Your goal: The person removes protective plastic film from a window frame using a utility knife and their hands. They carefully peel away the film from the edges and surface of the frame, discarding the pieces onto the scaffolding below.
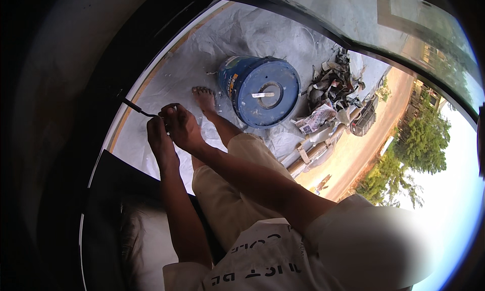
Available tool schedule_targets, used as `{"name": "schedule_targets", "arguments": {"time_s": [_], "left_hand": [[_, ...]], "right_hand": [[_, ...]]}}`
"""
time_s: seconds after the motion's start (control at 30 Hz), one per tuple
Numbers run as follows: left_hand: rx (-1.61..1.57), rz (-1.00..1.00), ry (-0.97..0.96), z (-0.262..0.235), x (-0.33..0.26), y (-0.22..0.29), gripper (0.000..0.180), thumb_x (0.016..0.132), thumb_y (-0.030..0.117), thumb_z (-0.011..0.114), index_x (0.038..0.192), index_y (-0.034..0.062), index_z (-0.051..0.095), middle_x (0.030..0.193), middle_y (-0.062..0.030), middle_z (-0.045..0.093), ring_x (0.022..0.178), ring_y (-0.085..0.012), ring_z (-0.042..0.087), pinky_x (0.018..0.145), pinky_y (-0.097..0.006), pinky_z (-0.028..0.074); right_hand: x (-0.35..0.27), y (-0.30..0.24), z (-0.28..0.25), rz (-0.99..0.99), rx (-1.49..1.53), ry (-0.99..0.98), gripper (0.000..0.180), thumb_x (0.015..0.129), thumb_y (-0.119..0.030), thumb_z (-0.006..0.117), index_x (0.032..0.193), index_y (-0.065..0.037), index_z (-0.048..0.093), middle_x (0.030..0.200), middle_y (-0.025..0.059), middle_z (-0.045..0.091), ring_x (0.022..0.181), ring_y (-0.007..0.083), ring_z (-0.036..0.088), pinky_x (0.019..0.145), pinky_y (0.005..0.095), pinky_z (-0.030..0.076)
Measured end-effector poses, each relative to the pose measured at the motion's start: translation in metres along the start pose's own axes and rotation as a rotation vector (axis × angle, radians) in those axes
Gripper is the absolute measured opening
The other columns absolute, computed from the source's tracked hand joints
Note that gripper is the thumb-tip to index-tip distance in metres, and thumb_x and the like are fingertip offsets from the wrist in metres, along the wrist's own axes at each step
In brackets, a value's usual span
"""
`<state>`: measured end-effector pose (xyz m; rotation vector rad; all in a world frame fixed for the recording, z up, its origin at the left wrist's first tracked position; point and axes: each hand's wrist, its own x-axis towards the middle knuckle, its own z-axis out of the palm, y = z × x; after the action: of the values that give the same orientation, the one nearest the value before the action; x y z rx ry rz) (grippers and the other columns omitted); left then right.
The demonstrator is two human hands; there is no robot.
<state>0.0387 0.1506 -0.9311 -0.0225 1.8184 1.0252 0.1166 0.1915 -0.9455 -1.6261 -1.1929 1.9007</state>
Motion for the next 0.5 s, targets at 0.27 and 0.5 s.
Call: {"name": "schedule_targets", "arguments": {"time_s": [0.27,0.5], "left_hand": [[-0.175,-0.016,-0.056,-0.023,0.009,-0.013,0.03,0.098,0.031,0.056,0.093,0.0021,0.061,0.084,-0.0036,0.061,0.079,-0.0119,0.055,0.077,-0.028,0.043],[-0.077,0.06,-0.003,-0.028,0.018,-0.032,0.042,0.098,0.04,0.051,0.079,0.0023,0.059,0.071,-0.0047,0.055,0.068,-0.0117,0.051,0.066,-0.028,0.041]], "right_hand": [[-0.072,0.018,-0.3,-0.322,-1.123,-0.104,0.024,0.095,-0.019,0.053,0.112,-0.003,0.055,0.087,0.022,0.062,0.079,0.0384,0.063,0.066,0.0436,0.049],[-0.012,-0.038,-0.252,-0.042,-1.133,-0.072,0.041,0.087,-0.024,0.067,0.122,-0.004,0.061,0.104,0.0155,0.068,0.095,0.0267,0.067,0.087,0.0377,0.049]]}}
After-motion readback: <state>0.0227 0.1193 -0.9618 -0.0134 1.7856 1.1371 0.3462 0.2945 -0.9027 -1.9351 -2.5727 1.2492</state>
